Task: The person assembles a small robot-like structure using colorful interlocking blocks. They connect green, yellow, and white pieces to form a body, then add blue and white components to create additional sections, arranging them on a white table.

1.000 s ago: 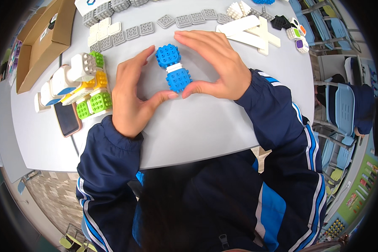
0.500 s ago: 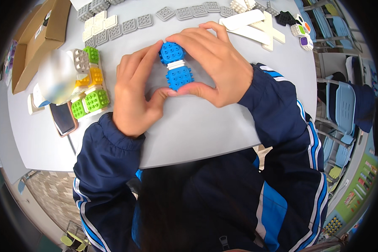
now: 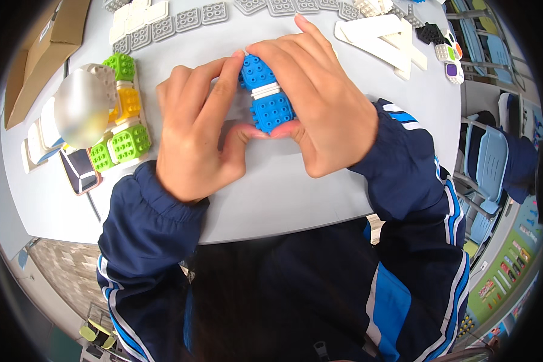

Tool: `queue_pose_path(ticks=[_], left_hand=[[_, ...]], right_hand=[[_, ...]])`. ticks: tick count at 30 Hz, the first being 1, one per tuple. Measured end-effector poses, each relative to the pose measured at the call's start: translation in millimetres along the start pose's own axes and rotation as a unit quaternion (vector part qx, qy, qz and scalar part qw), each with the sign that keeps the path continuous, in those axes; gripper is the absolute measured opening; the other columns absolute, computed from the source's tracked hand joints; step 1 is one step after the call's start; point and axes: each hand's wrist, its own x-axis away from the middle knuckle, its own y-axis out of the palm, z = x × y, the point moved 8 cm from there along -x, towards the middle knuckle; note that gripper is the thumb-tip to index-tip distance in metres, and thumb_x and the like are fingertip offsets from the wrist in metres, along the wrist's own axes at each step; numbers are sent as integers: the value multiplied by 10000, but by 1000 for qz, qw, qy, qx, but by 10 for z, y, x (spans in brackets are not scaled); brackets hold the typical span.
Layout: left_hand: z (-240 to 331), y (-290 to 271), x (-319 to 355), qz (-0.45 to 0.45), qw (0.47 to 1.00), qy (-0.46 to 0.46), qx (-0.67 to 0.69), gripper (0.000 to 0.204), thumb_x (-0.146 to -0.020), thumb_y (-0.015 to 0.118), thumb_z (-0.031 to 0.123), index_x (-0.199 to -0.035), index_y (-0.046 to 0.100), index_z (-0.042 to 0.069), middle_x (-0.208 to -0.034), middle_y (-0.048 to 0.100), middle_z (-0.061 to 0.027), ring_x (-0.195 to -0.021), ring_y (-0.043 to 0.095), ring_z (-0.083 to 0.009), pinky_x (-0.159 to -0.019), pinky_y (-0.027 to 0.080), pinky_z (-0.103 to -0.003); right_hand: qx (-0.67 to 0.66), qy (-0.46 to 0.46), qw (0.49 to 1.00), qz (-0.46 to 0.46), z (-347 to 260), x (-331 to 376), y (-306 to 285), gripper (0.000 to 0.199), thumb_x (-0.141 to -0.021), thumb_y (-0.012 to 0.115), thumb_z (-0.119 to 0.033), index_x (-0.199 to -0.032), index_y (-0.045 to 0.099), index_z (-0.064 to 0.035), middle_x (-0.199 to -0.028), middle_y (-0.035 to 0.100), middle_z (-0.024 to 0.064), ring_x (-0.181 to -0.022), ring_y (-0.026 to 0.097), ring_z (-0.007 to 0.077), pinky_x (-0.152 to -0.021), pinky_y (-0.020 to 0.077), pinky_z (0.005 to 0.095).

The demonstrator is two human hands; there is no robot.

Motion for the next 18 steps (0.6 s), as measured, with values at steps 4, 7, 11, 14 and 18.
queue_pose_path(ticks=[4, 7, 11, 14, 18], left_hand=[[-35, -65, -9, -33, 999, -22, 10, 799, -655, 850, 129, -1387, 567, -21, -1263, 626, -165, -1025, 555, -339, -942, 437, -416], [-55, -74, 14, -51, 998, -26, 28, 826, -667, 881, 221, -1391, 565, -18, -1286, 625, -177, -1074, 562, -352, -988, 445, -422], [-32, -21, 37, -80, 996, -23, 41, 889, -677, 895, 347, -1399, 544, -33, -1299, 620, -180, -1091, 556, -350, -999, 434, -430], [-2, -43, 20, -103, 993, -9, 52, 926, -678, 895, 420, -1395, 538, -45, -1300, 617, -184, -1094, 553, -342, -987, 433, -426], [102, -93, 15, -101, 995, -11, 23, 940, -667, 902, 447, -1374, 543, -57, -1288, 618, -196, -1065, 561, -336, -961, 432, -411]], right_hand=[[-25, 20, 998, -60, 71, 34, -75, 968, -651, 847, -112, -1499, 393, -8, -1369, 532, 187, -1299, 494, 392, -1203, 156, 647], [-63, 33, 993, -90, 125, 67, -109, 1045, -656, 905, -225, -1539, 373, -54, -1409, 516, 148, -1333, 482, 357, -1210, 126, 652], [-14, 29, 996, -85, 151, 72, 2, 1068, -611, 939, -325, -1503, 419, -52, -1397, 535, 124, -1348, 479, 340, -1204, 117, 666], [-45, 10, 998, -34, 167, 84, 6, 974, -584, 935, -304, -1418, 503, -46, -1316, 578, 111, -1283, 511, 338, -1198, 138, 666], [-72, -3, 997, 16, 97, 77, -70, 838, -560, 901, -257, -1302, 585, -29, -1170, 620, 98, -1148, 539, 327, -1192, 166, 659]])
